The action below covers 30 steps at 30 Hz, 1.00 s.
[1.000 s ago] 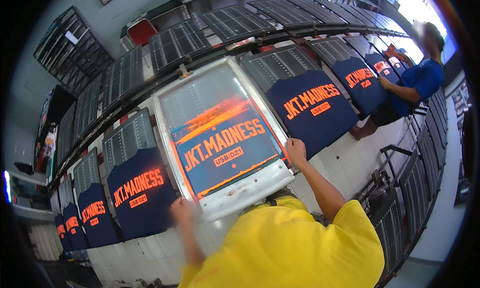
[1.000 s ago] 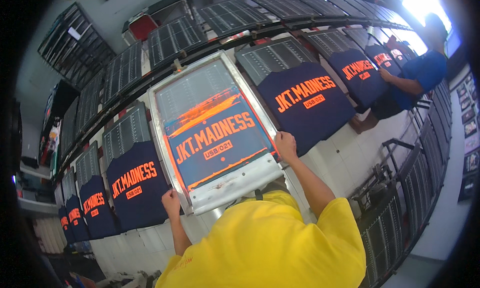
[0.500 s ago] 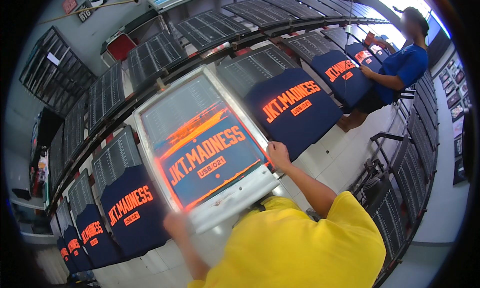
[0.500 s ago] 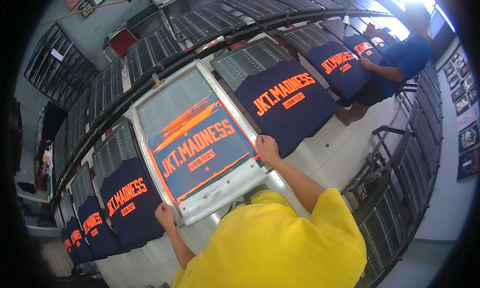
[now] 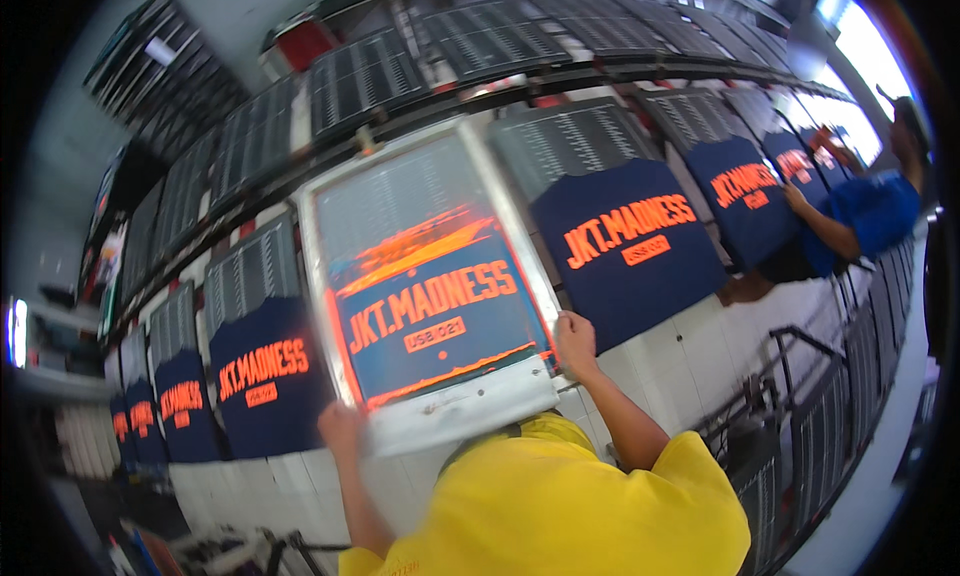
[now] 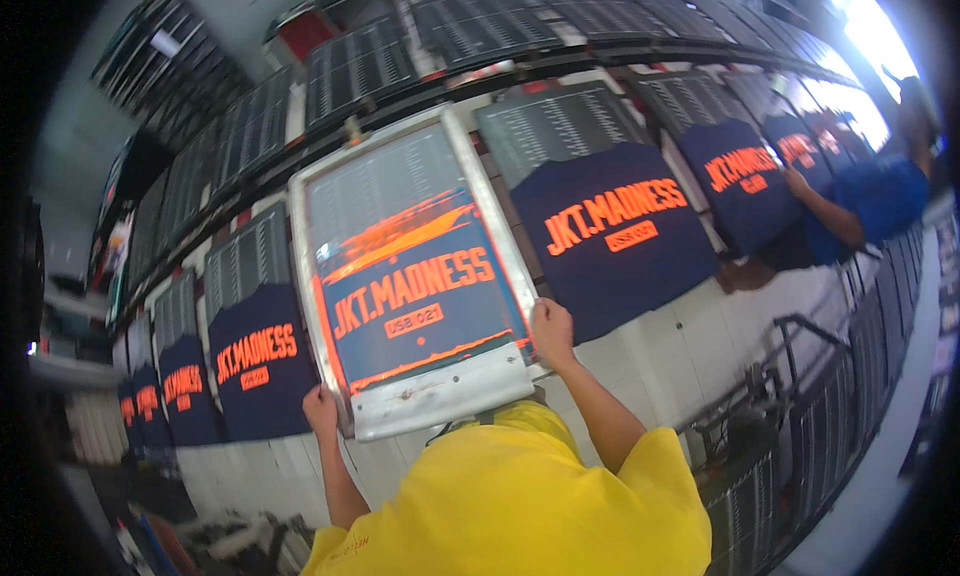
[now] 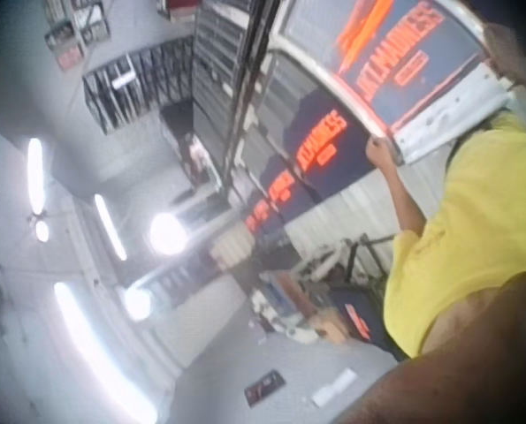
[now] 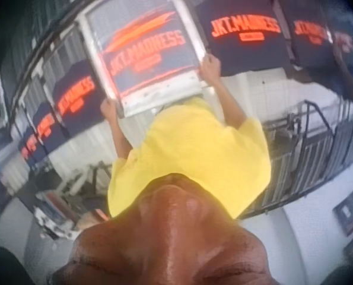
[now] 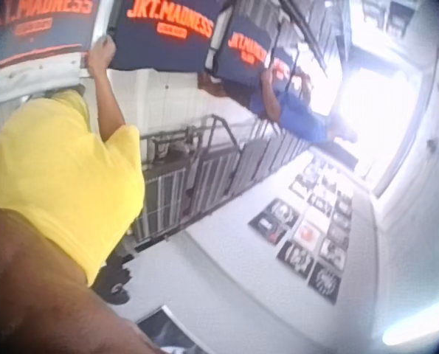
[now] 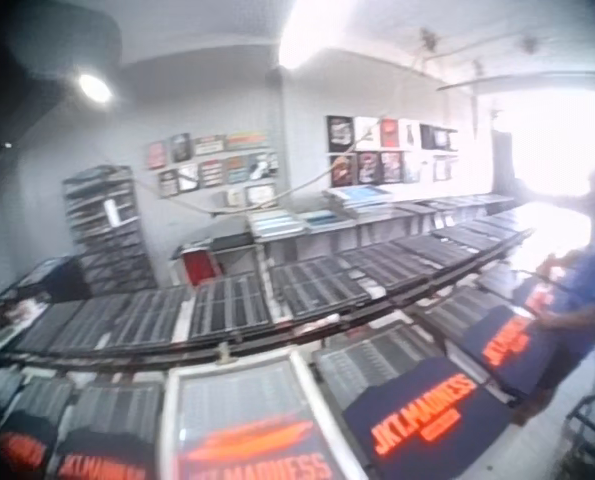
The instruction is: The person spreads orange ink across a screen frame using a squeegee, lifts the frame, and repeats the process on navy blue t-shirts mounted on a printing rack.
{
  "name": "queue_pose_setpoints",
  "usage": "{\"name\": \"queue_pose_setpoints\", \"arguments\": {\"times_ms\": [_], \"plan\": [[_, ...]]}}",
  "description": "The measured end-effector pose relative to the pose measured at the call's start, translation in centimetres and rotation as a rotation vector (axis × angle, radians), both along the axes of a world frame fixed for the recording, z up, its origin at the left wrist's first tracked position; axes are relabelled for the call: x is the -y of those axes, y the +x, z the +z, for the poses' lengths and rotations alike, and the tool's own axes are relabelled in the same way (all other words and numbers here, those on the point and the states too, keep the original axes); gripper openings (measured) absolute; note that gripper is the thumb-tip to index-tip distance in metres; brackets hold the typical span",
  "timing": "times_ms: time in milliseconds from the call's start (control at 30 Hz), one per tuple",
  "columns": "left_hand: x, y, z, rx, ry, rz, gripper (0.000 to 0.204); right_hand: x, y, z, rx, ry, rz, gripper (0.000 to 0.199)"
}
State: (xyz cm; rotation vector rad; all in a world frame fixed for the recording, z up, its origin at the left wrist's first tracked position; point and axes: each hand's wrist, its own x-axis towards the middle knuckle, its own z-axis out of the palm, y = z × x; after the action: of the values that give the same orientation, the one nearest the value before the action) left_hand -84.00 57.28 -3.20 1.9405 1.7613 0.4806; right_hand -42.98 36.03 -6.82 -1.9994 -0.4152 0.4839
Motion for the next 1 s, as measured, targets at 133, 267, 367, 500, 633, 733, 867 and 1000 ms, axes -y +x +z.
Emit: {"name": "queue_pose_setpoints", "arguments": {"times_ms": [133,267,367,500,633,733,867,1000], "plan": [[-0.3,-1.6,-2.3,-0.005,0.081,-0.025,0.033,0.1,0.1,0.3,0.012,-0.038,0.028,0.031],[-0.6,-2.1,-3.3,-0.001,0.140,-0.022,0.034,-0.3,-0.3,0.7,0.043,-0.006,0.017,0.034],[-0.7,-2.0,-3.4,-0.012,0.104,-0.002,0.035,-0.1,0.3,0.8,0.014,-0.064,0.038,0.037],[-0.7,-2.2,-2.1,0.022,0.045,-0.018,0.037,-0.2,-0.2,0.4,0.150,0.108,0.005,0.035],[1.7,-2.1,0.9,0.228,0.122,0.043,0.032,0.4,-1.8,2.8,0.586,0.027,0.162,0.034],[5.0,-4.4,2.2,0.669,-0.071,0.027,0.029,1.2,-6.1,6.7,0.472,0.026,0.638,0.037],[9.5,-4.9,5.6,0.787,-0.770,-0.483,0.034,1.5,-11.5,9.7,0.857,-0.095,1.183,0.051],[13.3,-1.8,0.2,0.643,-0.995,-0.517,0.044,0.1,-12.2,10.9,1.013,-0.246,1.314,0.061]]}}
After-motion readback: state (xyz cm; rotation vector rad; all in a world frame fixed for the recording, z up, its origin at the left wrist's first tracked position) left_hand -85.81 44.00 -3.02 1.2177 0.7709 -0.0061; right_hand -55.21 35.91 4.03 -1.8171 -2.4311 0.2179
